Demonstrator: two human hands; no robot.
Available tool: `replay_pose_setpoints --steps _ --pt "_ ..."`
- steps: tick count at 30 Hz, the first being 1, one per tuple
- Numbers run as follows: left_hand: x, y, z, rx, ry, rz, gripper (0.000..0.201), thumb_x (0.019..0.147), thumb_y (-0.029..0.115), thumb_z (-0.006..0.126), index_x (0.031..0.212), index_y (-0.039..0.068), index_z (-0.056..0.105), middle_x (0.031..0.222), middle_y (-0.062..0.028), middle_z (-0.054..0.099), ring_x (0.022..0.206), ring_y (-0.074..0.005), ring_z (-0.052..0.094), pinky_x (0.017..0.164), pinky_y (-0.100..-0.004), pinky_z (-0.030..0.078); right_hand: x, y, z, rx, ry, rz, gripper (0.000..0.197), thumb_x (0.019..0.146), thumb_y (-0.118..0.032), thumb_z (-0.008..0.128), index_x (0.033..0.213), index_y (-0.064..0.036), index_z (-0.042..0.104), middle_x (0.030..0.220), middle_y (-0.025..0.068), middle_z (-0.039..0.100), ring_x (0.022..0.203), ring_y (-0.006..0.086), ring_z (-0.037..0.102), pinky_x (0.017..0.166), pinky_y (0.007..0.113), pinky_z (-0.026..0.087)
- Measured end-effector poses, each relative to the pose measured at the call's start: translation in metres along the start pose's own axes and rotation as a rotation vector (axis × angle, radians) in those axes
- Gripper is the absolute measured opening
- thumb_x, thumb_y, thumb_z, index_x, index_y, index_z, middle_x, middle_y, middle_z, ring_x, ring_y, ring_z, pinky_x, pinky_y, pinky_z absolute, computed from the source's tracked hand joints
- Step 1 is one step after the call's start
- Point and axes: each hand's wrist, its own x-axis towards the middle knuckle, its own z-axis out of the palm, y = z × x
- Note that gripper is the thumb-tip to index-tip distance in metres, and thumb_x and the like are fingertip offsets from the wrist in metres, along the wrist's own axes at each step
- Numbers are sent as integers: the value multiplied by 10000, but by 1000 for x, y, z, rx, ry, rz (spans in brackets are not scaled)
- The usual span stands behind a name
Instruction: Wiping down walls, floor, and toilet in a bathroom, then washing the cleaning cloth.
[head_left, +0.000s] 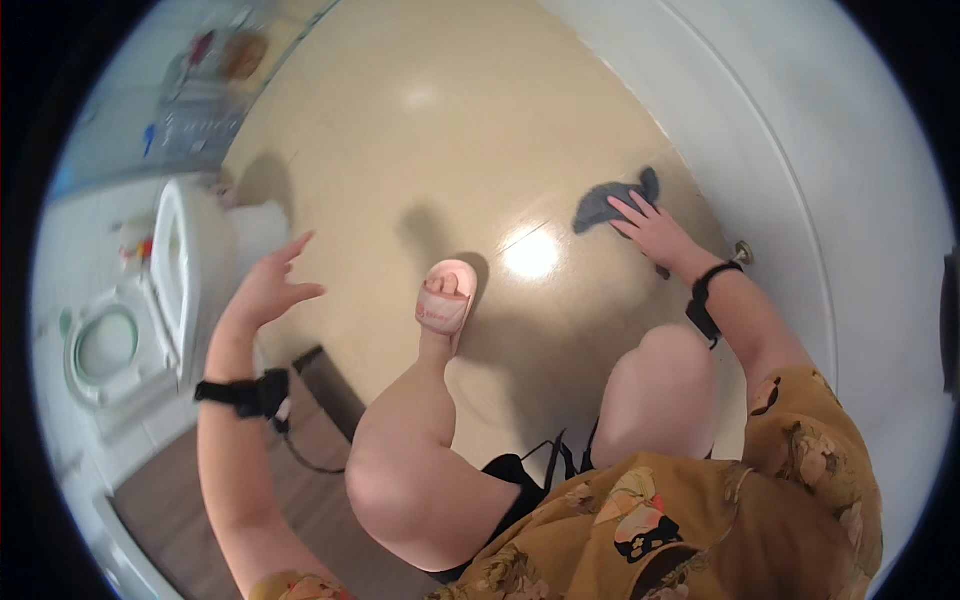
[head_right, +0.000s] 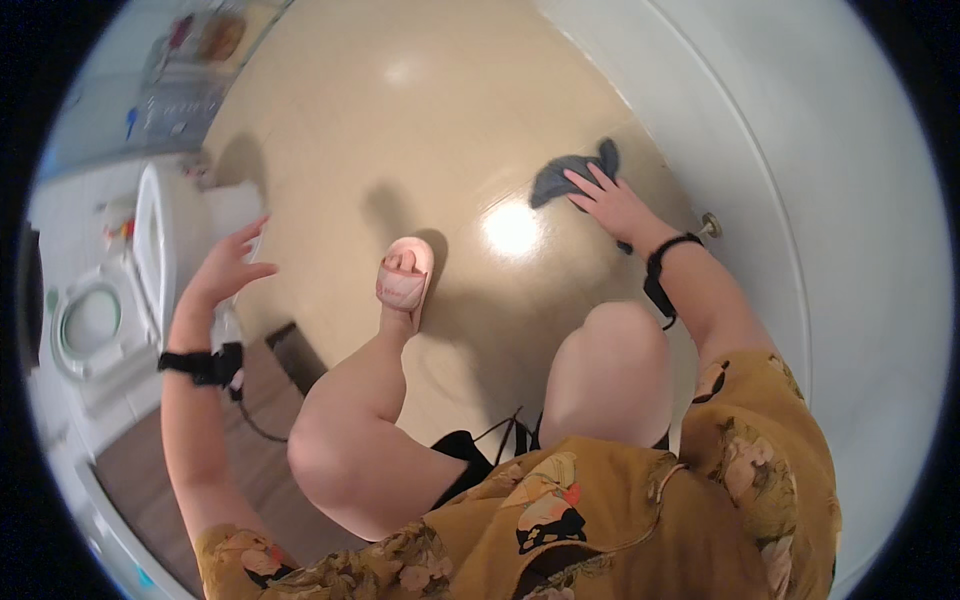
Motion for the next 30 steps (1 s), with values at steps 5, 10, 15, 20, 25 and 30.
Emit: replay_pose_setpoints --steps 5,10,15,20,25,30 --pt "183 37 50 -172 -150 -214 1053 611 284 788 1410 131 121 1207 -199 512 1061 -279 535 765 -432 498 15 1 -28 -81 -235 178 466 837 -227 492 1299 -255 430 1488 -28 57 1357 281 102 954 432 346" --pt "239 -51 137 -364 -224 -523 1368 486 302 866 1388 140 -151 1373 -225 202 1236 -330 325 958 -467 351 34 -13 -56 -62 -331 165 462 853 -176 440 1304 -274 420 1489 -54 52 1365 274 79 987 374 319" --pt "219 -16 138 -672 -81 -623 1242 565 364 813 1395 291 -108 1387 -227 115 1255 -375 299 928 -454 372 35 -46 -75 83 -371 395 466 832 -138 454 1288 -233 438 1485 -11 83 1346 322 139 948 404 351" --pt "276 -88 125 -537 -105 -861 1216 624 280 806 1380 294 -146 1241 -165 378 1210 -344 379 721 -505 489 146 -84 -58 181 48 931 440 811 -112 448 1250 -142 457 1457 69 167 1285 427 226 904 461 359" --pt "270 -60 118 -471 -67 -798 1186 664 368 766 1357 321 -195 1311 -227 340 1006 -295 489 721 -507 444 192 -26 -73 172 190 995 460 831 -131 437 1286 -194 433 1467 31 165 1301 370 228 913 460 342" --pt "280 -56 96 -492 -240 -601 1217 684 279 774 1329 227 -256 1345 -250 290 1078 -317 445 669 -489 471 163 -15 -65 308 202 1205 484 826 -181 451 1306 -229 417 1467 -5 170 1319 305 223 946 468 323"
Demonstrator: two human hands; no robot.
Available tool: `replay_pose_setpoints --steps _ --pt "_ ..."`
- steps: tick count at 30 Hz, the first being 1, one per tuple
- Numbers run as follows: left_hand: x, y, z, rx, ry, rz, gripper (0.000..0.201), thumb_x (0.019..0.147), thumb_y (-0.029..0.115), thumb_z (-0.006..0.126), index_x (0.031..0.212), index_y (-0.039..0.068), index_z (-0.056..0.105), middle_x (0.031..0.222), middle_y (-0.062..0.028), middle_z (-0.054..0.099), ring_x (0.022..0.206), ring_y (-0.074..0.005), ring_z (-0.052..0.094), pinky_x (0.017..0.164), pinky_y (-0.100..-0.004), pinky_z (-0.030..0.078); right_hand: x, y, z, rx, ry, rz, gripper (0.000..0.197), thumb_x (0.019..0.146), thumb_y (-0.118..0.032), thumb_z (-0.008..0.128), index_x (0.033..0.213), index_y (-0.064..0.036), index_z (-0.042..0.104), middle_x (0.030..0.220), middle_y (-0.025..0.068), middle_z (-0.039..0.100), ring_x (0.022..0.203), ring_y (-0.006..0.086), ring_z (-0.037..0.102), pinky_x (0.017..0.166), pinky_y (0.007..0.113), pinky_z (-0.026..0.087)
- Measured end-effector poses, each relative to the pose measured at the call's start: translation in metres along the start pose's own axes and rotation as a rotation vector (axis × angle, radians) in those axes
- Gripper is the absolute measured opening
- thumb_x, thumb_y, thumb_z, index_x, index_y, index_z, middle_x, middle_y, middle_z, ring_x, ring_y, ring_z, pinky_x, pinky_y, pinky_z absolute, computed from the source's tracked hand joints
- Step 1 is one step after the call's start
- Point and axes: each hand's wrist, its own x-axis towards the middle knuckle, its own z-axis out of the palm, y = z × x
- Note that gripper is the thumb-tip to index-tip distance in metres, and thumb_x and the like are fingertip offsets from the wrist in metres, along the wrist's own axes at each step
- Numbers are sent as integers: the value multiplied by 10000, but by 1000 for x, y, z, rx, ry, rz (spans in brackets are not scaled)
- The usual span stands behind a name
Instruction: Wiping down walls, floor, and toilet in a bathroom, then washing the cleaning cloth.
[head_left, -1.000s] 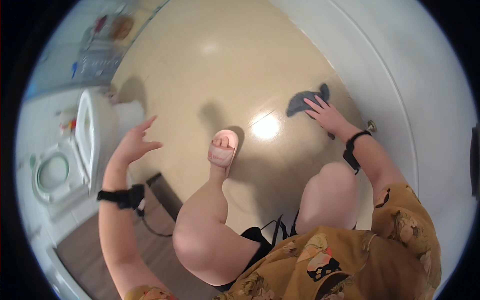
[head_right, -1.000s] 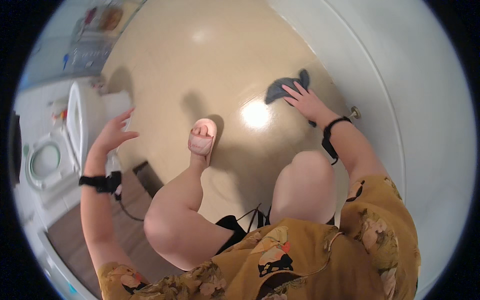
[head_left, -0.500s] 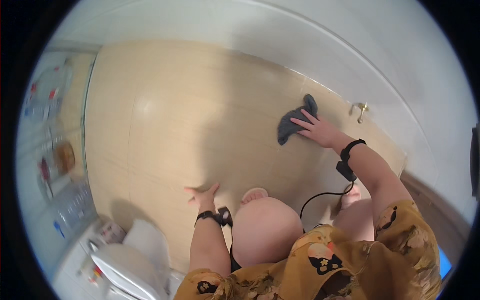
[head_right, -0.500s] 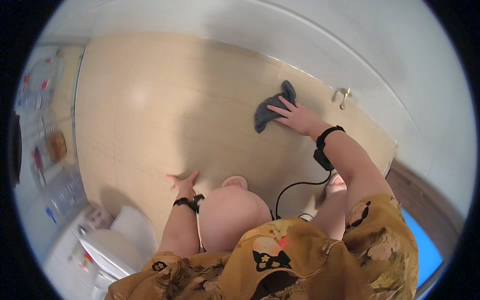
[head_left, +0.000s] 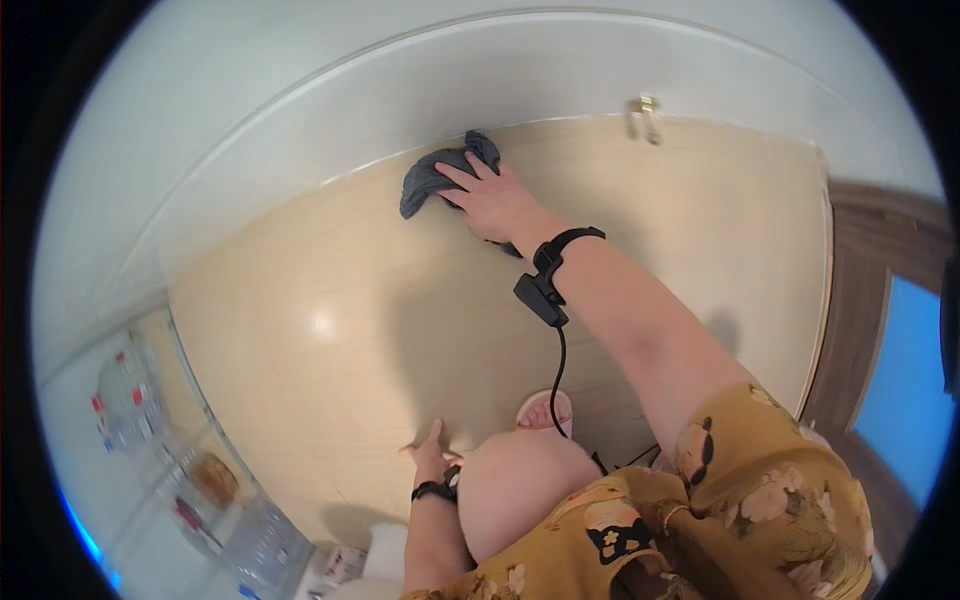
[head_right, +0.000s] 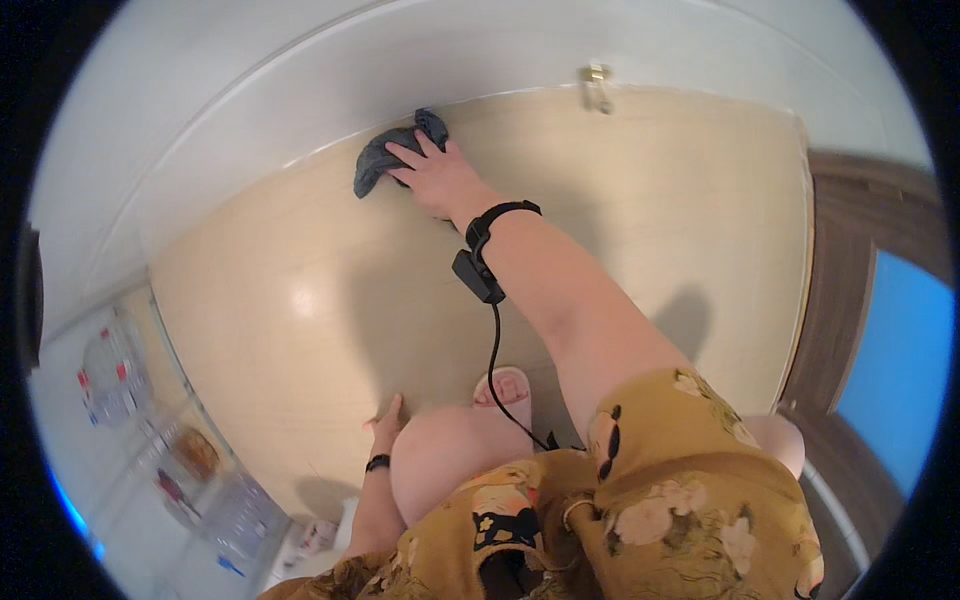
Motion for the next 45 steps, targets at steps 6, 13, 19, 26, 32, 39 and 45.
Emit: replay_pose_setpoints --steps 6,13,19,26,32,39,45 --pt "60 14 -55 48 82 -66 1170 687 257 776 1361 181 -178 1359 -197 306 1209 -334 349 766 -533 470 -67 104 9 20 247 283 479 800 -239 493 1275 -209 443 1450 4 213 1308 292 246 963 474 319" --pt "-19 137 4 600 -150 467 1037 715 164 730 1410 279 -31 1355 -136 324 1162 -299 405 754 -535 480 -237 302 39 -60 467 753 487 793 -270 494 1259 -149 423 1407 75 276 1242 331 319 983 450 335" --pt "-129 220 165 1386 -308 1559 1172 556 227 823 1420 137 35 1402 -225 229 1250 -323 338 962 -370 384 -328 274 61 -13 319 759 596 744 -288 568 1280 -97 391 1377 143 303 1238 363 305 984 513 300" --pt "-224 147 365 1575 54 1086 1315 438 371 854 1418 156 4 1402 -324 -77 1283 -499 135 1048 -395 264 -288 130 97 222 191 -500 351 819 -219 434 1155 -195 533 1399 33 299 1271 384 256 960 541 296" --pt "-204 143 344 1509 196 1198 1345 414 338 877 1418 222 -11 1412 -275 -152 1300 -494 44 1042 -421 273 -255 257 41 67 423 109 276 763 -204 505 1017 -165 605 1329 46 388 1215 342 345 949 526 315" --pt "-202 130 352 1440 206 1253 1385 376 290 888 1416 208 -21 1412 -296 -96 1265 -529 120 1025 -438 277 -367 423 30 364 1094 794 447 726 -49 460 1171 -55 506 1118 157 517 1058 314 477 915 372 377" --pt "-220 130 358 1391 198 1135 1350 387 197 891 1413 275 17 1435 -226 -135 1301 -490 -5 1045 -419 292 -329 471 44 49 604 1564 609 755 -287 512 1330 -169 352 1290 154 391 1200 362 341 966 501 302"
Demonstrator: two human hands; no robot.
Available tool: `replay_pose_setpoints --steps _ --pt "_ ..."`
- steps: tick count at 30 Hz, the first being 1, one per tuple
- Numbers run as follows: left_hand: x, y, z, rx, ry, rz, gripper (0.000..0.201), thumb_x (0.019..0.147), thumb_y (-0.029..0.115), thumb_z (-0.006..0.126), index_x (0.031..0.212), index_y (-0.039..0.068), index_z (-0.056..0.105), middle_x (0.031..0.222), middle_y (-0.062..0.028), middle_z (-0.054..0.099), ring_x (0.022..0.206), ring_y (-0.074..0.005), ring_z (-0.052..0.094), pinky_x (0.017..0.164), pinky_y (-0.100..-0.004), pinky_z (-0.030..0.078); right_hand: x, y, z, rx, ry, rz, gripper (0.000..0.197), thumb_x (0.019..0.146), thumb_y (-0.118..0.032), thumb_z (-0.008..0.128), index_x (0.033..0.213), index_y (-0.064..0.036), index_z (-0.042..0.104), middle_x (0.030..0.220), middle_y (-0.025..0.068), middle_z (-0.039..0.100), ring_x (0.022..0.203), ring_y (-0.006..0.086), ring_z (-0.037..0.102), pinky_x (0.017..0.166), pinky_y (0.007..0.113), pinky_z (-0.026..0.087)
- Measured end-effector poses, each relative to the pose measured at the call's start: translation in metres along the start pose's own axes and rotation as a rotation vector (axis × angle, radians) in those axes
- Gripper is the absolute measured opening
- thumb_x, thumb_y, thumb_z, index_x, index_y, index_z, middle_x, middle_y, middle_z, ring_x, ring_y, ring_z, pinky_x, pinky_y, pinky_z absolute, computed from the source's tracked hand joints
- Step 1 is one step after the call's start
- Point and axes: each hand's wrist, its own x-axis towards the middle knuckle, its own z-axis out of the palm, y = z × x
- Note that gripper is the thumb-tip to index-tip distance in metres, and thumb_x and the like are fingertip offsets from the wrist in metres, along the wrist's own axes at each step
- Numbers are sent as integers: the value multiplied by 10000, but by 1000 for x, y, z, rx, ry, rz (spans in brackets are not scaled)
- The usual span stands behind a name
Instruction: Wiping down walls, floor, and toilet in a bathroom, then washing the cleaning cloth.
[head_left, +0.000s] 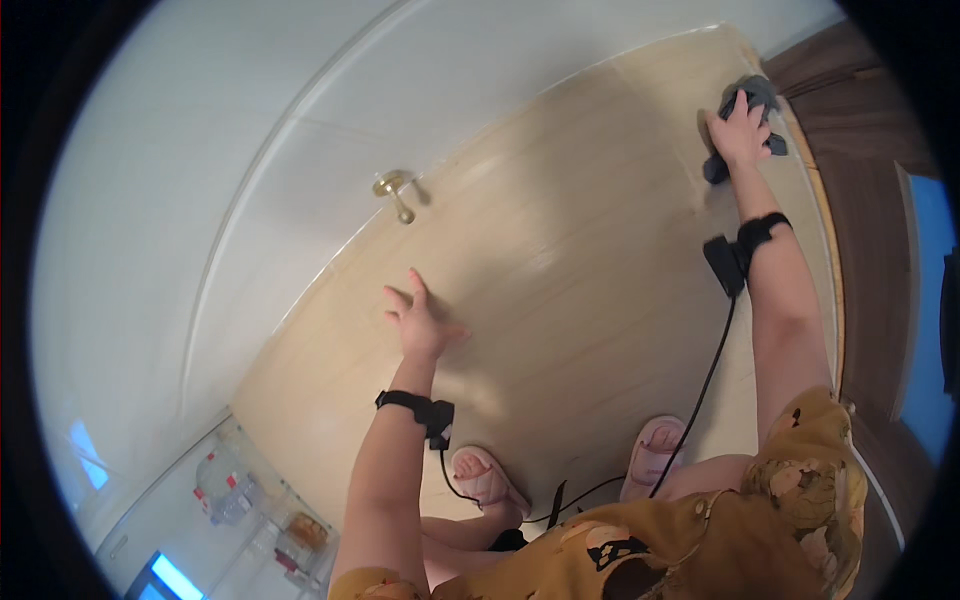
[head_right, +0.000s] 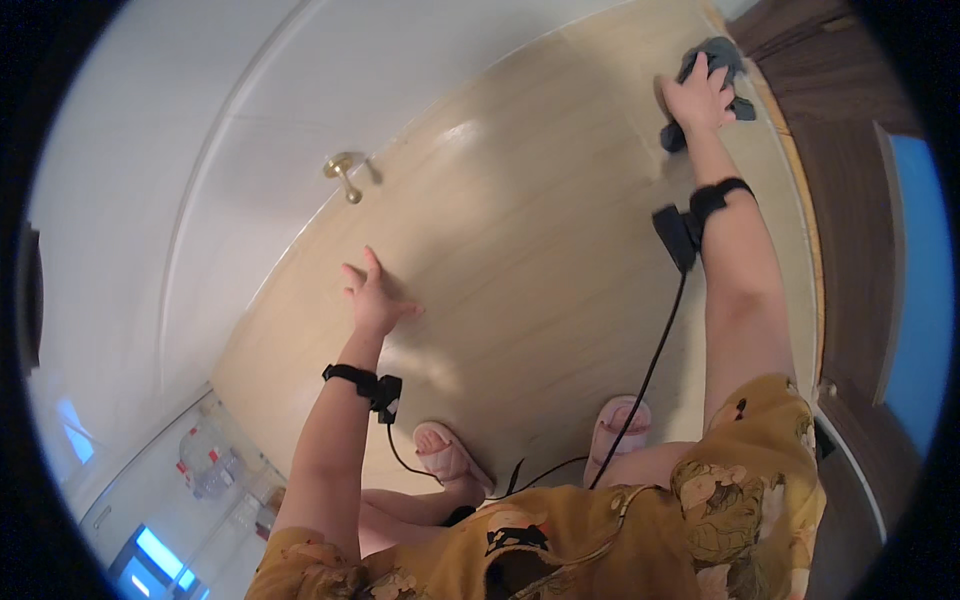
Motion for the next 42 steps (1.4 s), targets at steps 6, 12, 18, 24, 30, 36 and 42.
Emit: replay_pose_setpoints --steps 6,12,18,24,30,36,42 --pt "2 -3 0 -35 16 33 1327 390 191 891 1413 276 50 1433 -229 -137 1298 -495 0 1036 -420 310 -36 -104 5 404 -279 -210 716 725 -371 533 1366 -165 290 1330 126 355 1207 428 291 984 537 248" --pt "1 1 4 97 25 77 1302 424 282 865 1418 170 31 1399 -333 -87 1238 -576 118 1017 -474 275 -207 -225 -21 580 -398 -214 790 764 -432 531 1335 32 242 1360 227 306 1246 435 247 1010 510 229" --pt "28 -30 36 111 166 224 1331 390 214 892 1417 249 46 1409 -310 -97 1275 -541 45 1014 -440 306 -221 -203 -28 427 -365 -741 645 592 -489 700 1148 -211 528 1286 166 382 1203 327 312 893 544 287" --pt "7 -5 9 91 46 64 1350 396 227 891 1412 259 2 1435 -231 -101 1275 -528 74 1000 -458 343 -101 -62 -23 55 -208 -503 643 670 -562 601 1219 -247 484 1407 69 283 1316 337 168 992 612 193" --pt "5 0 19 59 58 124 1334 422 208 887 1413 249 -5 1432 -233 -106 1280 -523 49 999 -476 337 -60 176 5 236 -6 -42 645 638 -538 616 1183 -205 522 1385 102 302 1281 303 268 1004 573 221" --pt "0 8 11 29 0 104 1323 440 238 882 1415 236 -12 1420 -254 -149 1274 -542 4 1012 -489 308 -162 48 -22 305 -85 -1 460 633 -413 605 1008 -146 603 1296 98 393 1243 275 316 977 554 258" --pt "18 -11 17 117 38 111 1300 451 304 872 1417 248 5 1430 -243 -124 1277 -533 46 999 -490 318 -347 -53 -76 304 -579 -811 484 635 -466 650 1012 -173 574 1367 121 313 1299 405 177 968 625 188"
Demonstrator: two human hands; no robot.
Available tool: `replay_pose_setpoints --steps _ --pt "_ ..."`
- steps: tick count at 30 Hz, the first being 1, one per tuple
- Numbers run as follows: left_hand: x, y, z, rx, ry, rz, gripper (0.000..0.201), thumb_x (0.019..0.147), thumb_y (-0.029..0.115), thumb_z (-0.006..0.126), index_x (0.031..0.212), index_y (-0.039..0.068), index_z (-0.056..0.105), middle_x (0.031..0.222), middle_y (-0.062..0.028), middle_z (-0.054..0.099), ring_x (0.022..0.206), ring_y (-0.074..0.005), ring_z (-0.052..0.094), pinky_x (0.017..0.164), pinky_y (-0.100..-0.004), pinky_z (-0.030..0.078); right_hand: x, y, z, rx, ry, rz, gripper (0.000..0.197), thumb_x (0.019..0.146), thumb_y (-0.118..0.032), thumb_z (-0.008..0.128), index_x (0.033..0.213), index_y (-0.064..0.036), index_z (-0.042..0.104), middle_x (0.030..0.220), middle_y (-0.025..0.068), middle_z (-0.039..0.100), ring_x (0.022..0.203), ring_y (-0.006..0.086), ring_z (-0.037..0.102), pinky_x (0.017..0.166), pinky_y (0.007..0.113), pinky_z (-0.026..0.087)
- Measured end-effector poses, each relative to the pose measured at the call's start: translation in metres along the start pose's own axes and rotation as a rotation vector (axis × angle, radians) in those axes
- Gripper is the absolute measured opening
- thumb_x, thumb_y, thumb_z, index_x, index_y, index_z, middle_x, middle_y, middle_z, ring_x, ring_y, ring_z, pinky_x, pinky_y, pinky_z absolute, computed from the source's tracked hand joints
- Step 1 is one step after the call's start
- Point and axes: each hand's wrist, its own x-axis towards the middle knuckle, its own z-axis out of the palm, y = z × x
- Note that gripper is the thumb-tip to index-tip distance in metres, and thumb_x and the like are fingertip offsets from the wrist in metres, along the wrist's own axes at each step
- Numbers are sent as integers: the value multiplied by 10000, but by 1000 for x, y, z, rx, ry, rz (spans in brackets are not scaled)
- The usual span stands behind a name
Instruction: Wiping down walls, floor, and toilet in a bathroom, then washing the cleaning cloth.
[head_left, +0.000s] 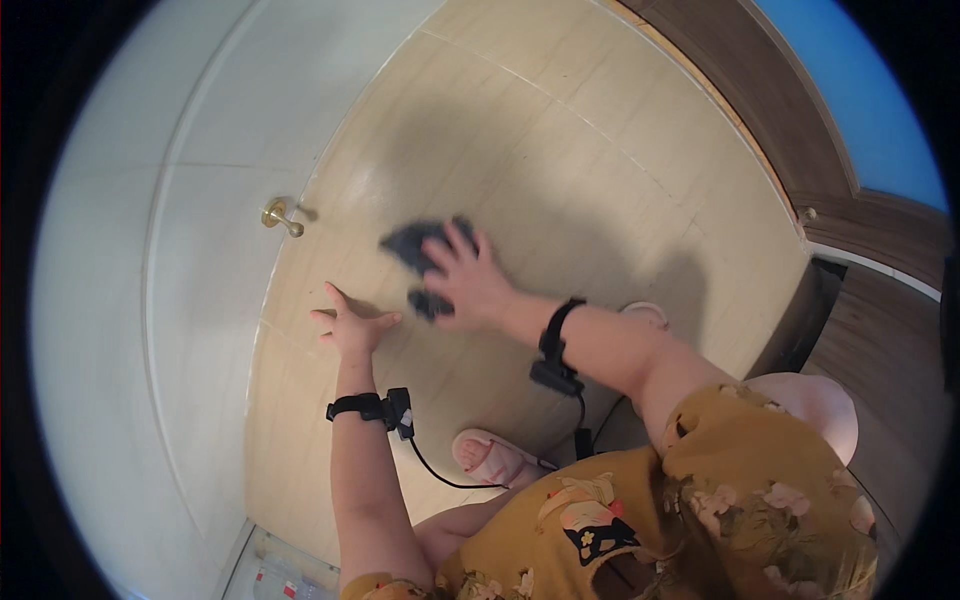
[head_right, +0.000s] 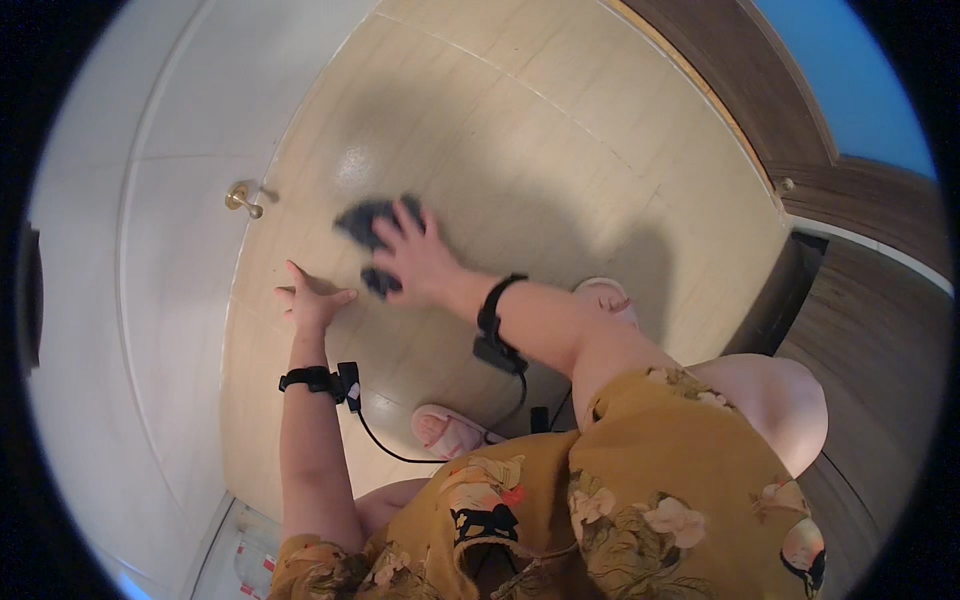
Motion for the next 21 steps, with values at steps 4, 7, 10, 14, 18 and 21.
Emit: replay_pose_setpoints --steps 4,7,10,14,18,21 --pt "4 -8 6 -6 25 46 1274 463 316 865 1419 238 27 1430 -251 -93 1257 -539 112 995 -489 318 -37 29 12 53 -40 -440 491 549 -425 736 967 -215 589 1343 85 348 1290 393 214 992 588 190" --pt "-4 -4 6 38 13 68 1234 499 322 846 1418 218 30 1413 -267 9 1240 -480 244 1017 -475 280 -45 136 -48 -6 138 -224 486 478 -377 756 921 -221 629 1298 47 396 1256 376 268 965 567 241" --pt "-6 -1 6 31 37 106 1204 512 331 839 1417 180 59 1396 -261 49 1232 -450 265 996 -469 307 -77 227 -97 -364 328 205 552 531 -430 705 1033 -235 580 1332 49 377 1227 372 284 893 598 260" --pt "-7 4 7 22 38 134 1213 506 331 842 1414 117 67 1368 -250 93 1220 -424 279 1021 -435 265 -117 298 -70 -118 755 698 539 604 -445 691 1056 -179 569 1320 142 352 1220 373 284 987 547 235" --pt "4 -7 10 -21 36 129 1219 491 333 845 1417 206 63 1427 -272 -43 1253 -558 102 1006 -486 298 -81 159 -7 -45 872 863 416 592 -350 697 933 -145 574 1233 126 398 1193 340 317 961 506 261" --pt "13 -14 18 -18 69 178 1225 483 332 847 1418 204 67 1430 -266 -66 1256 -564 71 1019 -478 280 -84 48 21 386 747 502 297 558 -255 678 799 -147 541 1106 92 455 1114 316 403 929 483 273"
